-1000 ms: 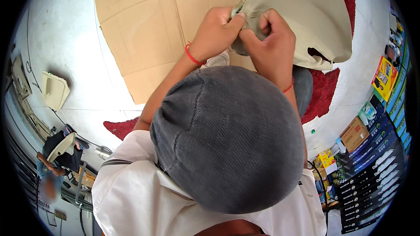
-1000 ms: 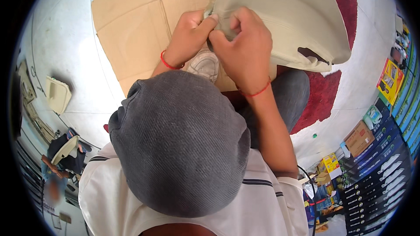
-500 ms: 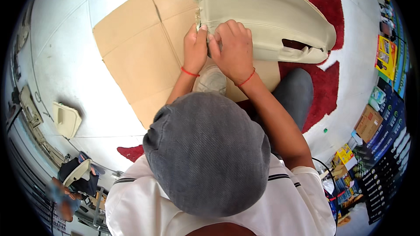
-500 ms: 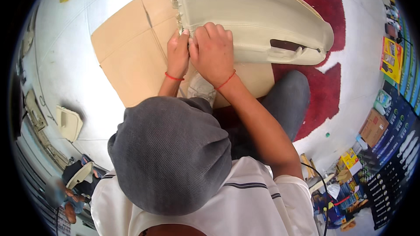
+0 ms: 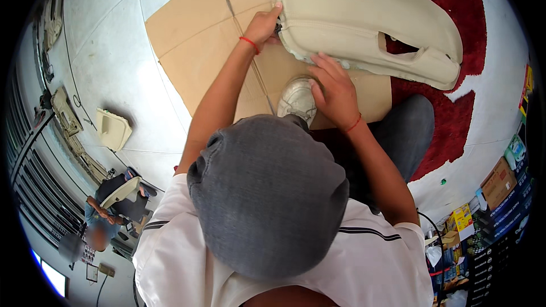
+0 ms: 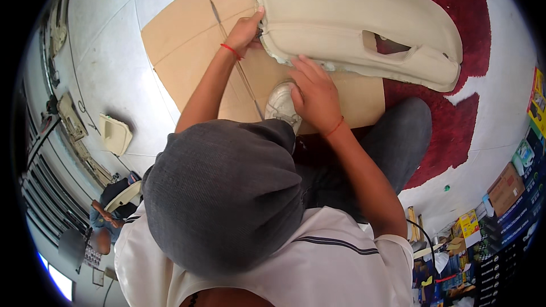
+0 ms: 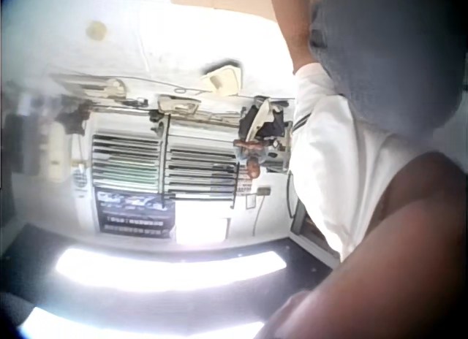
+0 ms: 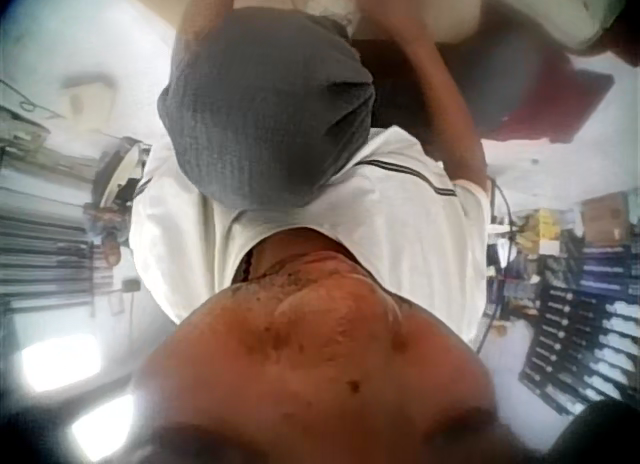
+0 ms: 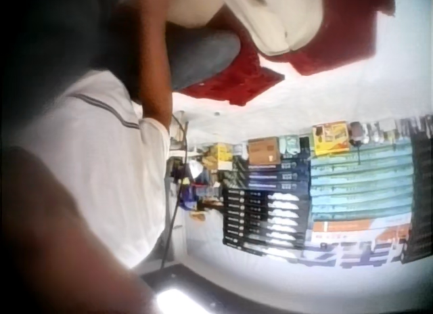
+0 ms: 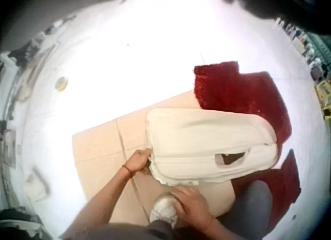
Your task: The person is assembling a beige car seat cover. They are seen fitting the cover over the seat frame, aligning edges, and securing it in place by hand. The person repeatedly adjusts and smooths the cover to ensure a proper fit.
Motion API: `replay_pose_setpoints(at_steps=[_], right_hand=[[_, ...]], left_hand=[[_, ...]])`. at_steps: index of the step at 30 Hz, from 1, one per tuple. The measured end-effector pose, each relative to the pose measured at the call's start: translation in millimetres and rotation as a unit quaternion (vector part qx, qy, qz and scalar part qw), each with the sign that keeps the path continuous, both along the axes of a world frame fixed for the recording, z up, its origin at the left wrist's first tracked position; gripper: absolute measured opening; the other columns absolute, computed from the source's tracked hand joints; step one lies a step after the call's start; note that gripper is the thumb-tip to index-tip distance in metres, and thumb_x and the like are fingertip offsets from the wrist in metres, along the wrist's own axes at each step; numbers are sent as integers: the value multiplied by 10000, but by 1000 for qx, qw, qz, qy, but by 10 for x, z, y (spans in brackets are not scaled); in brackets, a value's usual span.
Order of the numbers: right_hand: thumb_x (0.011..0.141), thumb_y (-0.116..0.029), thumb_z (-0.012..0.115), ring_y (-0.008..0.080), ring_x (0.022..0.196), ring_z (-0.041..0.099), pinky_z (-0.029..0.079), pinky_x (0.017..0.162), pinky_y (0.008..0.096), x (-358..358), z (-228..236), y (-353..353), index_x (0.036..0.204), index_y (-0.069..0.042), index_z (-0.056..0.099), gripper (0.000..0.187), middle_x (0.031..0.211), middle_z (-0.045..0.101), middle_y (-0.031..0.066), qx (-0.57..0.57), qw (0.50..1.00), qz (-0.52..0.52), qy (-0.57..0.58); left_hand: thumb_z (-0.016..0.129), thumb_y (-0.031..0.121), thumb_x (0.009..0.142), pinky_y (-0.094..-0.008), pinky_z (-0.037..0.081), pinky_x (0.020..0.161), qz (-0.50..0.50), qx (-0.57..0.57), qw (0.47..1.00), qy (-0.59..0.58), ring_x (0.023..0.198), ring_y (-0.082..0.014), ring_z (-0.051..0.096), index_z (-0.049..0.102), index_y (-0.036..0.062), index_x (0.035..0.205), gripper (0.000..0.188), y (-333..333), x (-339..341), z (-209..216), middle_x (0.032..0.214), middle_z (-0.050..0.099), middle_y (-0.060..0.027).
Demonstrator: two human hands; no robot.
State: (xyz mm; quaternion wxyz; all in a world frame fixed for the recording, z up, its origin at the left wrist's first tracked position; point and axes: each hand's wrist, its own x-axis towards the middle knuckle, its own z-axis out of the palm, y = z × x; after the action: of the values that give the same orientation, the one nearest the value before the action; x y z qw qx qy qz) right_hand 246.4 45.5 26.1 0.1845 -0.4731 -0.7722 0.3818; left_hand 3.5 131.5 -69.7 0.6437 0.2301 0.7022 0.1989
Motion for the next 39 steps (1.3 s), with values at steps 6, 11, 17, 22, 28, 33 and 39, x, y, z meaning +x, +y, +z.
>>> replay_pose_setpoints(at_steps=[6, 11, 17, 22, 28, 33, 39], right_hand=[[928, -63, 696, 356, 955, 718, 565, 870, 378, 737, 281, 2, 1049, 2, 711, 138, 1052, 739, 175, -114, 986, -94, 71], [959, -31, 669, 209, 977, 710, 530, 888, 302, 1501, 409, 44, 1072, 26, 720, 137, 1044, 744, 142, -127, 972, -193, 31], [961, -31, 669, 183, 995, 692, 519, 909, 298, 1573, 414, 202, 1094, 24, 718, 152, 1056, 742, 124, -137, 970, -199, 22], [964, -80, 688, 272, 1091, 681, 501, 998, 351, 1203, 149, 499, 1148, 22, 702, 211, 1160, 724, 149, -24, 984, -173, 14], [996, -237, 665, 325, 1196, 628, 320, 1188, 489, 934, -156, 591, 1210, 6, 681, 324, 1242, 702, 152, 7, 986, -137, -98], [971, -228, 688, 301, 1209, 625, 266, 1213, 497, 867, -209, 534, 1217, 4, 677, 339, 1257, 702, 133, 18, 987, -113, -113], [948, -222, 711, 298, 1221, 618, 258, 1215, 489, 925, -232, 551, 1228, -8, 676, 354, 1286, 691, 127, 39, 983, -113, -140]], left_hand=[[615, 398, 1023, -308, 569, 660, -186, 168, 909, 333, 617, -168, 699, 778, -7, 903, 453, 322, -712, 572, 667, 715, -93], [768, 146, 923, -343, 545, 842, -228, 482, 781, 325, 945, -202, 705, 749, 63, 1144, 238, 81, -471, 776, 1011, 732, -87], [789, 120, 917, -277, 531, 799, -231, 371, 888, 140, 848, -139, 650, 757, 48, 1119, 217, -308, -287, 405, 936, 710, -46], [758, 115, 956, -253, 530, 785, -207, 233, 946, 87, 800, -82, 617, 684, 54, 1267, 325, -261, -242, 307, 841, 683, 3], [731, 72, 971, -260, 540, 743, -226, 256, 940, 20, 778, -75, 634, 647, 37, 1281, 322, -294, -312, 157, 805, 687, -12], [746, 66, 956, -270, 531, 695, -222, 194, 955, -41, 736, -86, 626, 649, 44, 1251, 312, -218, -381, 87, 767, 674, -25], [809, 173, 899, -296, 511, 667, -332, 287, 881, 175, 654, -147, 614, 649, 40, 1206, 371, 23, -308, 432, 728, 646, -42]])
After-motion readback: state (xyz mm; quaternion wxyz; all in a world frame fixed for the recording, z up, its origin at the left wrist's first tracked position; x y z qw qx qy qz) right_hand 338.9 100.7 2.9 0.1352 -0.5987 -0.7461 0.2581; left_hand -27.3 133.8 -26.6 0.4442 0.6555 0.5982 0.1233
